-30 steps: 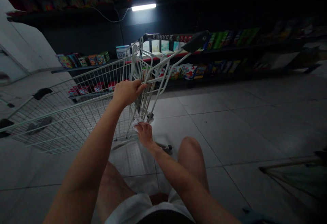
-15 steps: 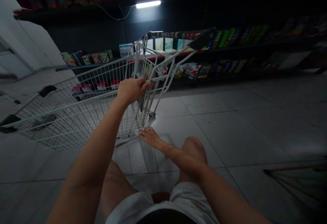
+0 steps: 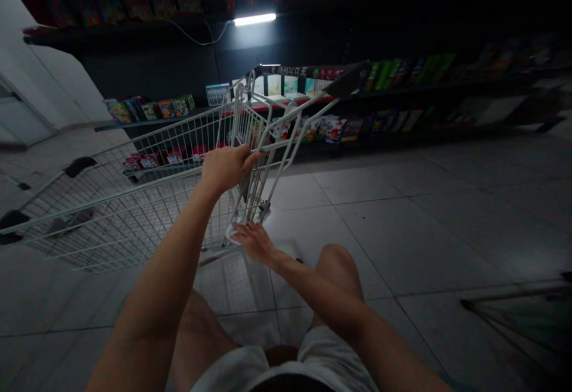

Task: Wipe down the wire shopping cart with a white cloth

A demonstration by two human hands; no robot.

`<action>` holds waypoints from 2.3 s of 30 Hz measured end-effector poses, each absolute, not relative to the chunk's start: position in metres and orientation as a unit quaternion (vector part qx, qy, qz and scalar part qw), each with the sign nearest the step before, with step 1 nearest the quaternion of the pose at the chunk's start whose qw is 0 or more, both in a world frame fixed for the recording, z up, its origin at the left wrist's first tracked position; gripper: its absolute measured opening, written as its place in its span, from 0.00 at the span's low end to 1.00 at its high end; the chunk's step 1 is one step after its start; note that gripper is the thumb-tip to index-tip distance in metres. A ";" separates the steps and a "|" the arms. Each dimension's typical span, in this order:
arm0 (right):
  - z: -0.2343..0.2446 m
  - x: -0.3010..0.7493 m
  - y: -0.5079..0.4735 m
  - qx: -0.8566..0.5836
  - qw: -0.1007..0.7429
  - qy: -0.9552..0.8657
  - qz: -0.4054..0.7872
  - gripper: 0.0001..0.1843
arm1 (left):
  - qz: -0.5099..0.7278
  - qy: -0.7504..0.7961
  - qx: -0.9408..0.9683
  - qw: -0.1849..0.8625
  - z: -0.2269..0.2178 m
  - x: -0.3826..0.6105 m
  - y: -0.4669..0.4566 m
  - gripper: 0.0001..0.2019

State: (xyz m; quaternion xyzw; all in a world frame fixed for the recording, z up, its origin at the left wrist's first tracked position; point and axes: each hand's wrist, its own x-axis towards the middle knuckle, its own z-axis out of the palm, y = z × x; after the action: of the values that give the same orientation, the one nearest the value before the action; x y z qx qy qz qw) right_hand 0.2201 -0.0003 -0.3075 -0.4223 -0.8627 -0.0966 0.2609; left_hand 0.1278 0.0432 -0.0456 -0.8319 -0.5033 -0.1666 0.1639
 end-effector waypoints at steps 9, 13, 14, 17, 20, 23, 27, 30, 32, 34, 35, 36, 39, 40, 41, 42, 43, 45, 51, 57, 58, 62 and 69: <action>-0.051 0.344 0.011 -0.481 0.573 -0.554 -0.366 0.23 | -0.159 -0.498 -0.832 0.188 -0.046 0.122 0.036 0.30; -0.068 0.319 0.028 -0.503 0.498 -0.615 -0.347 0.29 | -0.155 -0.500 -0.832 0.185 -0.045 0.122 0.034 0.30; -0.078 0.311 0.029 -0.484 0.469 -0.652 -0.348 0.28 | -0.156 -0.499 -0.832 0.184 -0.045 0.122 0.033 0.30; -0.086 0.312 0.028 -0.427 0.409 -0.726 -0.352 0.26 | -0.161 -0.496 -0.833 0.187 -0.045 0.119 0.030 0.30; -0.062 0.352 0.029 -0.445 0.441 -0.694 -0.355 0.23 | -0.162 -0.490 -0.835 0.189 -0.045 0.115 0.026 0.31; -0.039 0.387 0.030 -0.471 0.525 -0.617 -0.350 0.23 | -0.171 -0.482 -0.838 0.192 -0.045 0.112 0.021 0.32; -0.051 0.368 0.020 -0.448 0.587 -0.575 -0.352 0.22 | -0.187 -0.474 -0.838 0.197 -0.046 0.109 0.017 0.31; -0.067 0.342 0.004 -0.414 0.528 -0.644 -0.368 0.21 | -0.188 -0.476 -0.835 0.203 -0.048 0.104 0.014 0.30; -0.062 0.348 -0.005 -0.384 0.477 -0.685 -0.395 0.21 | -0.186 -0.475 -0.835 0.205 -0.048 0.101 0.011 0.30; -0.043 0.376 -0.010 -0.384 0.475 -0.661 -0.436 0.20 | -0.187 -0.473 -0.836 0.204 -0.048 0.096 0.007 0.31; -0.031 0.395 -0.010 -0.392 0.497 -0.628 -0.452 0.20 | -0.187 -0.473 -0.836 0.205 -0.048 0.094 0.004 0.31; -0.020 0.413 -0.010 -0.399 0.535 -0.587 -0.458 0.20 | -0.187 -0.473 -0.836 0.206 -0.048 0.092 0.001 0.31; 0.002 0.440 -0.010 -0.353 0.641 -0.534 -0.424 0.20 | -0.188 -0.473 -0.834 0.212 -0.048 0.086 -0.007 0.31; 0.003 0.437 -0.012 -0.333 0.652 -0.547 -0.407 0.20 | -0.190 -0.471 -0.834 0.214 -0.048 0.084 -0.010 0.31; -0.001 0.428 -0.015 -0.321 0.651 -0.561 -0.398 0.19 | -0.194 -0.468 -0.834 0.217 -0.049 0.082 -0.013 0.31; -0.008 0.416 -0.019 -0.320 0.639 -0.577 -0.395 0.18 | -0.200 -0.463 -0.835 0.220 -0.049 0.079 -0.015 0.30; -0.018 0.401 -0.024 -0.326 0.621 -0.594 -0.393 0.17 | -0.205 -0.458 -0.835 0.223 -0.050 0.077 -0.018 0.30; -0.042 0.373 -0.032 -0.343 0.572 -0.641 -0.380 0.14 | -0.219 -0.447 -0.837 0.229 -0.051 0.072 -0.022 0.30; -0.108 0.337 -0.039 -0.202 0.482 -0.765 -0.376 0.12 | -0.255 -0.405 -0.844 0.245 -0.055 0.061 -0.029 0.29; -0.126 0.359 -0.032 -0.188 0.540 -0.752 -0.328 0.13 | -0.285 -0.378 -0.851 0.228 -0.055 0.052 -0.032 0.29; -0.122 0.363 -0.026 -0.232 0.561 -0.735 -0.303 0.13 | -0.288 -0.379 -0.851 0.221 -0.055 0.050 -0.032 0.28; -0.091 0.368 0.012 -0.346 0.693 -0.619 -0.130 0.16 | -0.302 -0.376 -0.855 0.191 -0.058 0.035 -0.027 0.27; -0.072 0.343 0.027 -0.286 0.712 -0.640 -0.040 0.17 | -0.336 -0.363 -0.861 0.121 -0.061 0.003 -0.007 0.27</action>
State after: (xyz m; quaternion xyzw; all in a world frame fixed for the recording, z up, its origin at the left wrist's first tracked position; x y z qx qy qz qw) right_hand 0.3429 0.0270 -0.0716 -0.2860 -0.6399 -0.0396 0.7121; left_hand 0.0030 -0.0068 -0.0606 -0.8607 -0.3627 -0.3362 0.1209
